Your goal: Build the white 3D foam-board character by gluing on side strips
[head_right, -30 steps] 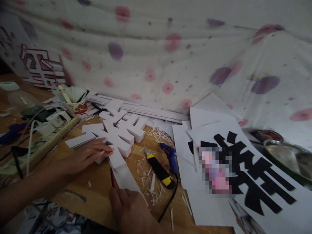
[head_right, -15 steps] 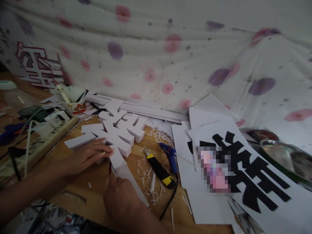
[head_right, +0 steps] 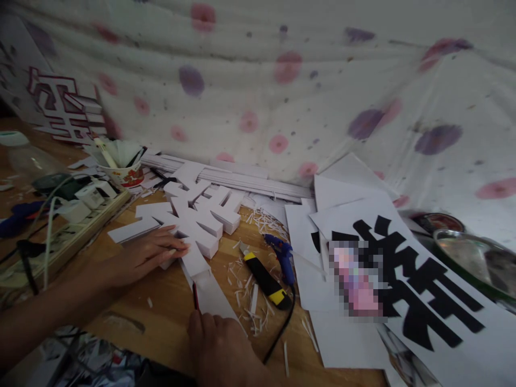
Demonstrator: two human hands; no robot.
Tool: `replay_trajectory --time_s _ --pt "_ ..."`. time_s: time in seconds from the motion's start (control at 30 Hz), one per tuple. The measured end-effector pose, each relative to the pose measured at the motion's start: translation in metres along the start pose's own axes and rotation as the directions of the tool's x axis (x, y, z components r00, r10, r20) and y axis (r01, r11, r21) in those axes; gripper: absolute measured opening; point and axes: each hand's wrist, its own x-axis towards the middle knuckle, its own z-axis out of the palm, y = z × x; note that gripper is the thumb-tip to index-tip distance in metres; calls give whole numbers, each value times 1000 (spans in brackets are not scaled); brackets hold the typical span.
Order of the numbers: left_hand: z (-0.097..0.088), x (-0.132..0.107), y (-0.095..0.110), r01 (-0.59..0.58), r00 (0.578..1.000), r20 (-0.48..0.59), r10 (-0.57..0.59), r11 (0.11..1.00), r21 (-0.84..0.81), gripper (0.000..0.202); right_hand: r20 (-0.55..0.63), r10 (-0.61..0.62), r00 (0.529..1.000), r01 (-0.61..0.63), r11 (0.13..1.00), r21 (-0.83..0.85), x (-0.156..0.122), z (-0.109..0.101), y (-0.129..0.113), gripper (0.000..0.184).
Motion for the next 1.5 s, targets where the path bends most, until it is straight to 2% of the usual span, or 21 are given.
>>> replay_trajectory --time_s 0.07,0.17,0.27,0.33,0.4,0.47,0.57,0.63,0.73,0.87,0.97,1.03,1.17,1.27,1.33,1.4,1.43,1.5 --pt "0 0 -1 6 1000 0 -6 1000 4 31 -37 -2 999 3 1000 31 -5 0 1 20" --pt "1 0 -1 2 1000 -8 -2 1000 6 32 -200 35 979 -14 995 103 -16 1 4 16" --pt "0 1 -1 -5 1000 0 5 1000 8 32 -408 118 905 -27 975 222 -29 5 9 20" --pt "0 2 0 -2 1000 -4 2 1000 15 32 -466 213 859 -45 937 345 -38 9 16 24" --pt "0 2 1 -5 1000 -22 5 1000 25 32 -420 366 830 -113 849 517 -44 13 24 24" --pt "1 2 2 -9 999 -41 10 999 35 31 -302 528 794 -189 687 702 -47 14 34 23" --pt "4 1 4 -13 997 -78 17 999 51 30 -187 660 727 -166 434 885 -46 13 46 25" --pt "6 1 5 -11 995 -100 17 998 67 30 -139 696 704 -134 323 937 -42 11 52 26" --pt "8 -1 8 -5 994 -112 16 996 93 31 -97 745 660 -101 216 971 -33 12 58 27" --pt "8 -1 10 3 993 -118 8 996 93 33 -108 827 551 34 107 994 -22 25 67 29" --pt "5 1 10 16 994 -108 -4 994 110 34 -60 859 509 98 11 995 -15 36 75 29" --pt "1 2 9 -5 996 -87 17 990 137 36 -22 865 501 104 -35 994 -11 42 79 29" --pt "-4 4 10 -31 998 -53 40 986 161 45 -25 878 477 110 -31 993 -5 48 86 31" --pt "-4 4 12 -5 998 -68 18 984 179 44 -11 863 506 0 13 1000 -5 47 91 30" --pt "-1 3 12 1 997 -82 14 984 181 45 -58 834 549 -123 149 981 -7 47 92 32" --pt "1 1 9 -4 995 -99 20 988 154 51 -146 795 589 -191 313 930 -7 48 91 35" --pt "2 0 7 -5 994 -106 19 991 131 55 -181 776 604 -201 368 908 -7 49 88 35" --pt "3 -2 4 15 994 -112 -5 996 87 65 -213 745 632 -201 424 883 -5 54 82 32"
